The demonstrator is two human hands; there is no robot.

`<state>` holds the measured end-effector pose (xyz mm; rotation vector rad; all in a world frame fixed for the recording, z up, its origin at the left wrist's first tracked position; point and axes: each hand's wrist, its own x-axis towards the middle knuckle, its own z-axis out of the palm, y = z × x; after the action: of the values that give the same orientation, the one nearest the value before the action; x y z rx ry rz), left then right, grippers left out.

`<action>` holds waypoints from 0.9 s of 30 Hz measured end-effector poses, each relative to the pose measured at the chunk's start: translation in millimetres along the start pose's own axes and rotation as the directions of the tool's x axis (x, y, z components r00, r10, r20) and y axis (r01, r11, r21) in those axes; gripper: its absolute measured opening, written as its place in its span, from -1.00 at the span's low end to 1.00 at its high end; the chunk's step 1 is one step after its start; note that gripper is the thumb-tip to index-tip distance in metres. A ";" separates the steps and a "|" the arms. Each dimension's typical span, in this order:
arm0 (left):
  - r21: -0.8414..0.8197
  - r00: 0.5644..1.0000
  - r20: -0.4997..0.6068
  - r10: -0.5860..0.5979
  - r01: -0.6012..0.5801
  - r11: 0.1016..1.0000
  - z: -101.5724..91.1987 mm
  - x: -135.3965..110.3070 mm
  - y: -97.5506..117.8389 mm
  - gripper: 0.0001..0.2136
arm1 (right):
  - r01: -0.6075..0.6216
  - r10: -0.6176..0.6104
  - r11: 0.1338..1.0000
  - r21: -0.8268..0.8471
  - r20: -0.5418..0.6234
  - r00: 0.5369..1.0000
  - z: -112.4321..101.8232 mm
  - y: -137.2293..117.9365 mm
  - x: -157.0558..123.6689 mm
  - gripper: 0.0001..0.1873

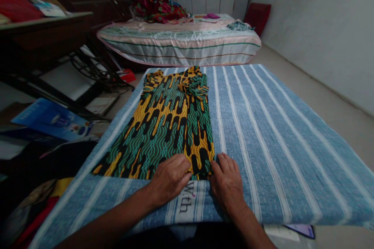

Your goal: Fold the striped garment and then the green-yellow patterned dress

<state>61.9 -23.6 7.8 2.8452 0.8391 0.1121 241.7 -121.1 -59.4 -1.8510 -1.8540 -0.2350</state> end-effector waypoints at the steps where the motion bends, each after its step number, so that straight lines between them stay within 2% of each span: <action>1: 0.006 1.000 0.015 0.014 -0.014 1.000 -0.4 3.0 2.6 -0.96 | 0.001 -0.001 1.000 0.000 -0.001 1.000 -0.2 0.0 0.1 -0.70; 6: 0.026 0.989 0.139 0.047 -0.051 0.998 -4.1 14.6 6.7 -0.92 | 0.003 -0.003 1.000 0.003 0.002 1.000 -1.6 -0.2 0.8 -0.69; 13: -0.029 0.953 0.275 0.124 -0.120 0.992 -13.6 18.5 -7.1 -0.89 | -0.002 0.002 1.000 -0.002 -0.012 1.000 -1.8 -1.0 1.3 -0.71; 16: -0.041 0.952 0.284 0.109 -0.102 0.994 -16.0 20.3 -8.1 -0.91 | 0.002 -0.002 1.000 -0.006 -0.021 1.000 -2.7 -1.3 2.3 -0.73; 27: 0.072 0.970 0.227 0.083 -0.102 0.992 -11.2 18.8 3.6 -0.89 | 0.004 -0.004 1.000 -0.012 -0.024 1.000 -2.4 -0.9 3.0 -0.73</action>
<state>78.2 -14.7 19.9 2.9017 0.6798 -0.2327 241.5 -119.5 -55.7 -1.8445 -1.8435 -0.2691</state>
